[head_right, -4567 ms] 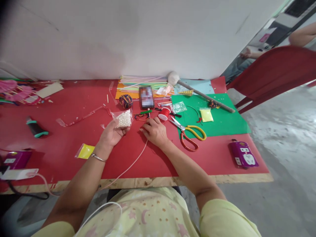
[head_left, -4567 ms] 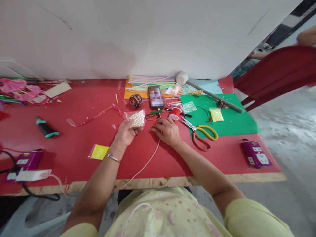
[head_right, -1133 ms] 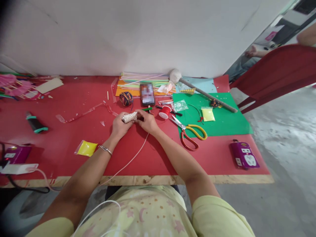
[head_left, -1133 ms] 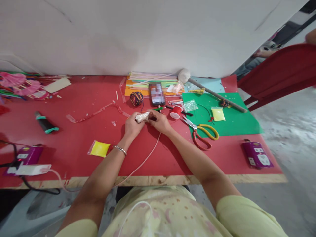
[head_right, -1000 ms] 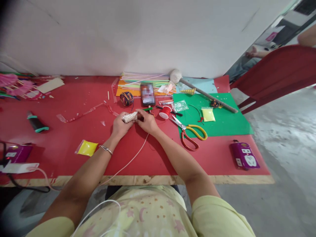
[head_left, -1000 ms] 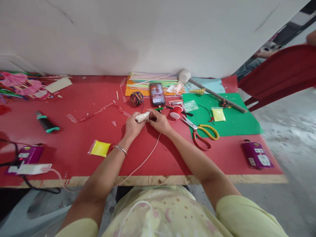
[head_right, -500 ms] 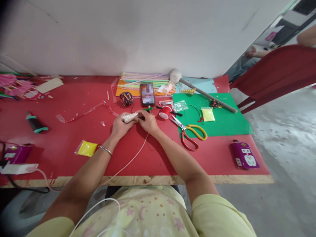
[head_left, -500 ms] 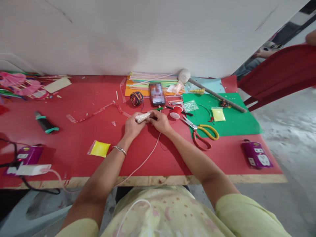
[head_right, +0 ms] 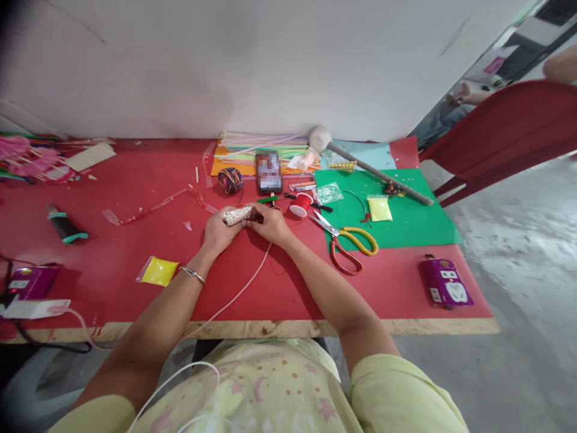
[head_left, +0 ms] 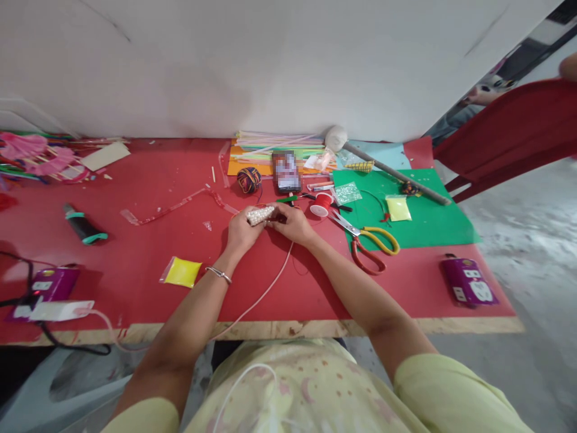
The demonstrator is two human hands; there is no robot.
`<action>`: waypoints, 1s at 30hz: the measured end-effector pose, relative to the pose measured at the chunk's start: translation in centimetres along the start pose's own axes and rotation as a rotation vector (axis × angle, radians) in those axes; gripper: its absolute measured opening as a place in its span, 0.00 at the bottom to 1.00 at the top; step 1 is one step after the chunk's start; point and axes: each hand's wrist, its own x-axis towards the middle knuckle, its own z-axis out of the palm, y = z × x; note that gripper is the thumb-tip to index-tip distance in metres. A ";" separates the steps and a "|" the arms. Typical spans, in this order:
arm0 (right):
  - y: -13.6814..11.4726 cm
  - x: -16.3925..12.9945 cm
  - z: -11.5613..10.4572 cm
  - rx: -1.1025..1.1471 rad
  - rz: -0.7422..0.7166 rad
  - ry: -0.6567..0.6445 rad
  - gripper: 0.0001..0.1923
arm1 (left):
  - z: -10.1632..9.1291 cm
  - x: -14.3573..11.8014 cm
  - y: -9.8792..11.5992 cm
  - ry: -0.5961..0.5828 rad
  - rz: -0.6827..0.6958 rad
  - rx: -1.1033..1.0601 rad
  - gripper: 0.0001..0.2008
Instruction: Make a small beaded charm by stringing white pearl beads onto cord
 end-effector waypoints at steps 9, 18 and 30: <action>-0.6 0.0 0.3 -0.129 -0.004 0.078 0.29 | 0.1 0.1 0.3 -0.008 0.031 -0.015 0.20; 0.2 0.1 0.2 -0.001 -0.026 0.070 0.25 | 0.2 0.2 0.0 0.009 0.029 -0.055 0.17; 0.0 0.1 0.3 -0.104 -0.044 0.121 0.21 | 0.1 0.0 0.8 0.051 0.034 -0.077 0.18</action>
